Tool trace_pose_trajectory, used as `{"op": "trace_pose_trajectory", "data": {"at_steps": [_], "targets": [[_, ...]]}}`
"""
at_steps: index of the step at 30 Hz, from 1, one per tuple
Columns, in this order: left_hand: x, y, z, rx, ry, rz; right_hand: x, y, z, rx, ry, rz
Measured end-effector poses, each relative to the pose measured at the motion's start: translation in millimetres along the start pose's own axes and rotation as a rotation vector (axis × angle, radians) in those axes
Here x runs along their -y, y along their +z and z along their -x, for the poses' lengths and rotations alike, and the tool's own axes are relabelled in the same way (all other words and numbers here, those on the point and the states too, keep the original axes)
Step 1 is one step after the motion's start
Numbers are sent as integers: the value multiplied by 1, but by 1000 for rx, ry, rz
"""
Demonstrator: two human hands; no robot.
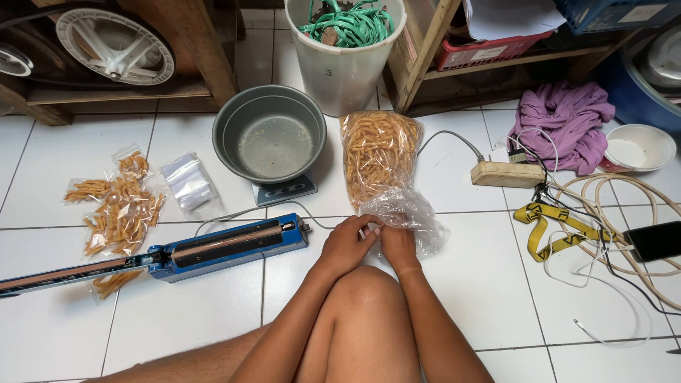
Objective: The person sits on the floor and packs thin, stick-like snacks into small plastic bags. They place the filled bags into a handheld heat sealer to seal them, then set the sealed packages aside. The process is repeated with multiple portions of snacks.
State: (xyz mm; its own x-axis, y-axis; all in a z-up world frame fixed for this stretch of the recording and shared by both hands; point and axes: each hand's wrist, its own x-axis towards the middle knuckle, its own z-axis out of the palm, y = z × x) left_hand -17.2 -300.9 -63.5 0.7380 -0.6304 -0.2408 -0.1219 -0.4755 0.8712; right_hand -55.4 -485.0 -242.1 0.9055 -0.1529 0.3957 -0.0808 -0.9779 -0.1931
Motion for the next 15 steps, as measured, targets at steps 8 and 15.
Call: {"op": "trace_pose_trajectory", "data": {"at_steps": [8,15], "targets": [[4,4,-4,-35,24,5,3,8,-4,13,87,21],[-10,-2,5,-65,5,60,-44,60,12,-43,140,-79]]}}
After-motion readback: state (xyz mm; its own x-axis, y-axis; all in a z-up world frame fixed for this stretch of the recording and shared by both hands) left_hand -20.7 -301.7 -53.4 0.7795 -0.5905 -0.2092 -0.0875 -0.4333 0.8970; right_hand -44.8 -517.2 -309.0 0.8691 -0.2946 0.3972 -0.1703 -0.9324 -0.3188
